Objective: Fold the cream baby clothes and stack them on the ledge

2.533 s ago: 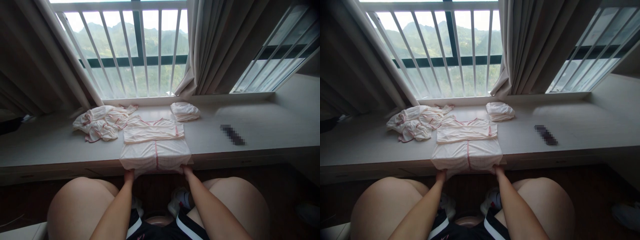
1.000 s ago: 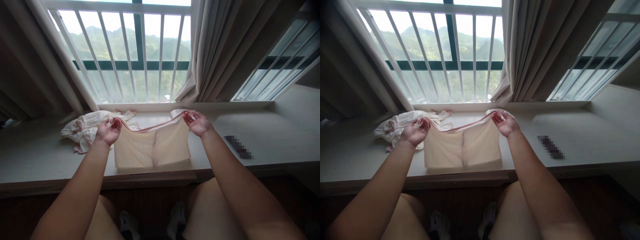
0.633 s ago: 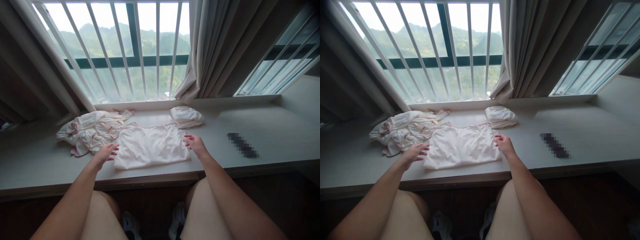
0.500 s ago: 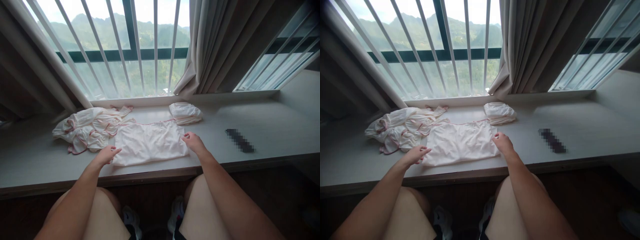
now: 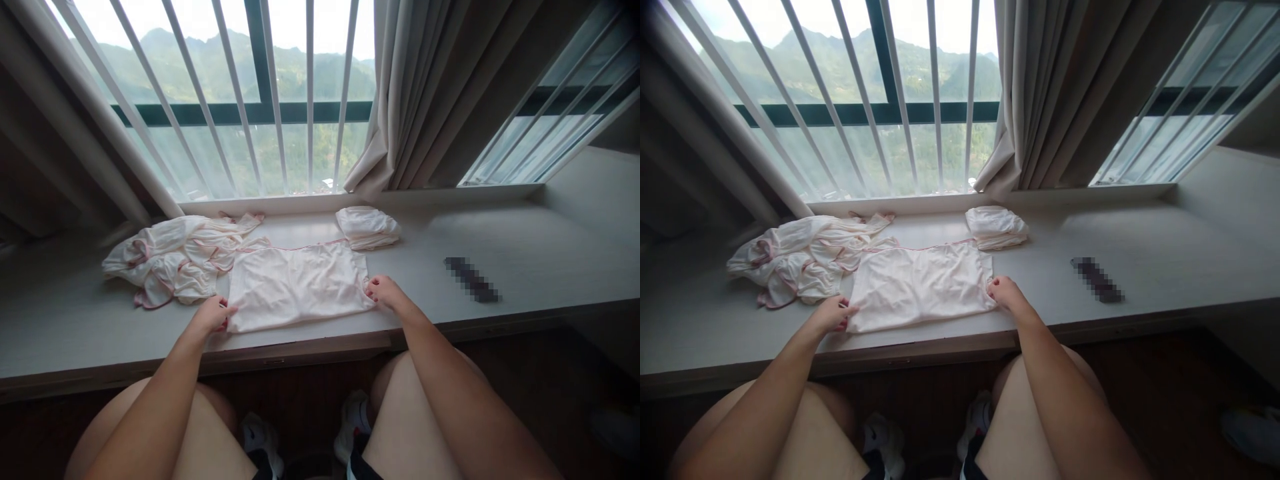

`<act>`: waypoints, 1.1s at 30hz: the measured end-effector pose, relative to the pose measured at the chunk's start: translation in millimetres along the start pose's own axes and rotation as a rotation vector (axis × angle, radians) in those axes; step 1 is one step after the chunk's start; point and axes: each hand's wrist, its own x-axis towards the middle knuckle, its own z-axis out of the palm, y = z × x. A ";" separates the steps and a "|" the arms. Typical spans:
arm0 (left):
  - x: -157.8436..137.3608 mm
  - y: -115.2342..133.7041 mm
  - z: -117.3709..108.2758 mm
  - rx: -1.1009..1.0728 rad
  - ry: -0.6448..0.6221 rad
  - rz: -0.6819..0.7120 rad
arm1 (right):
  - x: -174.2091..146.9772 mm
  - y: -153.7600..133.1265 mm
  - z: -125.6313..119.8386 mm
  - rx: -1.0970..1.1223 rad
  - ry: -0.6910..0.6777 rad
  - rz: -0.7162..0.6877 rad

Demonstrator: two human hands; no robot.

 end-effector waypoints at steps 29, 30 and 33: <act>-11.9 -9.3 -0.5 0.074 -0.007 -0.019 | -5.1 -7.3 -12.1 -0.366 0.042 0.038; -13.3 -9.3 0.1 0.071 -0.031 -0.001 | -9.2 -13.1 -9.7 -0.390 0.078 0.014; -20.1 -7.0 0.7 0.070 -0.097 0.004 | -23.9 -33.5 0.2 -0.454 0.212 -0.138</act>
